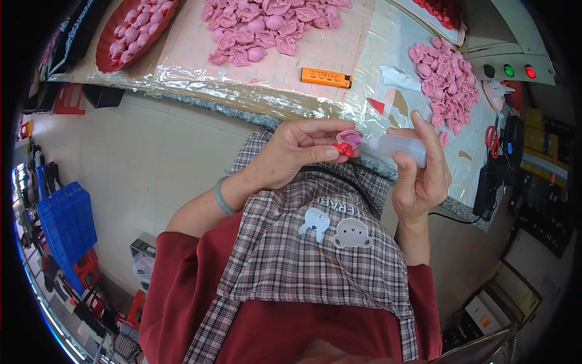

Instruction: The person is applying glue to pink plastic toy components and assembling them at a factory workbench.

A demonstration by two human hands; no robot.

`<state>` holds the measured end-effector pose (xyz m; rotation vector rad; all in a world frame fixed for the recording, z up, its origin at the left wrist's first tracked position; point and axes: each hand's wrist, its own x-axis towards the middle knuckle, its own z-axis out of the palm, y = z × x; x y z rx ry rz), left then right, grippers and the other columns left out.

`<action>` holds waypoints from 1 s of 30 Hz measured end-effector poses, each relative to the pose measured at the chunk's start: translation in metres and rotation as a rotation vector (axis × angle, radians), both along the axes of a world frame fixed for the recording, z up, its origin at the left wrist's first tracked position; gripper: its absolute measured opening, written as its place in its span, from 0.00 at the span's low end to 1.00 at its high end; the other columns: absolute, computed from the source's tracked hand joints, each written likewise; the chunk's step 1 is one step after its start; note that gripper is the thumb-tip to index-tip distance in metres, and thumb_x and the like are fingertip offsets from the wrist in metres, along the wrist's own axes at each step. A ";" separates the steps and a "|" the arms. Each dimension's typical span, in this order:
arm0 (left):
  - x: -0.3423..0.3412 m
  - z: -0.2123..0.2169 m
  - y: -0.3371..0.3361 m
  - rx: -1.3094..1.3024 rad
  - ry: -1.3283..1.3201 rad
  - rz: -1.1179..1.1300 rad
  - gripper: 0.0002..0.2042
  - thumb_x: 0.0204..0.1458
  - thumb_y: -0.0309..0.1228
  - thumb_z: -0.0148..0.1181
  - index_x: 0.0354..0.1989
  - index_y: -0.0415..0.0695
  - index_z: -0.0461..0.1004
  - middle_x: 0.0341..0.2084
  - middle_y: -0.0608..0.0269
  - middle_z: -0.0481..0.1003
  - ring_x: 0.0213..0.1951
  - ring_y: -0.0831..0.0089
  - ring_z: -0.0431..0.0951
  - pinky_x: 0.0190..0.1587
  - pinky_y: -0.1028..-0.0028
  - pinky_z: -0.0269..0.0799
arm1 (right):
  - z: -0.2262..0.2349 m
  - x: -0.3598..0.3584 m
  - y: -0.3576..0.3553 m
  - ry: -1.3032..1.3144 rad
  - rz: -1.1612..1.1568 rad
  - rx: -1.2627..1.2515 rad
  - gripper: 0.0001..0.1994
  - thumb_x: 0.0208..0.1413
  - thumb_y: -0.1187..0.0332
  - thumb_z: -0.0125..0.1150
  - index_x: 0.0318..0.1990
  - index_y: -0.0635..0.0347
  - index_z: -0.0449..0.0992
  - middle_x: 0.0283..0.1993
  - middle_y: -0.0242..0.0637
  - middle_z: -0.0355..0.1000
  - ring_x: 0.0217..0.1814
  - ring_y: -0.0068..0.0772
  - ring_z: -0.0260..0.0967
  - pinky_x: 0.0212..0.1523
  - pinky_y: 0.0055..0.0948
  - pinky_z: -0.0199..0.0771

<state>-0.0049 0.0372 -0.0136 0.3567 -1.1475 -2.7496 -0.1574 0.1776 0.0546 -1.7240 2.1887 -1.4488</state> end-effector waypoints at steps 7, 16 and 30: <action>0.000 0.000 0.000 0.010 0.001 -0.005 0.21 0.57 0.22 0.55 0.60 0.35 0.64 0.53 0.49 0.71 0.52 0.60 0.76 0.54 0.70 0.75 | -0.001 -0.001 0.000 -0.007 0.003 -0.006 0.23 0.61 0.63 0.56 0.57 0.72 0.67 0.42 0.48 0.76 0.40 0.34 0.77 0.40 0.28 0.75; 0.001 0.001 0.000 -0.005 0.035 -0.012 0.21 0.58 0.23 0.54 0.60 0.34 0.63 0.51 0.46 0.73 0.52 0.58 0.76 0.54 0.70 0.75 | -0.006 -0.006 0.000 -0.002 0.001 -0.062 0.22 0.57 0.65 0.61 0.54 0.71 0.69 0.42 0.48 0.76 0.35 0.35 0.77 0.34 0.27 0.76; 0.001 0.001 -0.001 -0.045 0.013 -0.022 0.21 0.57 0.22 0.54 0.60 0.33 0.64 0.50 0.46 0.73 0.52 0.60 0.76 0.54 0.70 0.75 | -0.002 -0.007 0.001 -0.053 -0.009 -0.042 0.20 0.58 0.66 0.60 0.54 0.70 0.70 0.39 0.47 0.76 0.35 0.32 0.76 0.34 0.26 0.75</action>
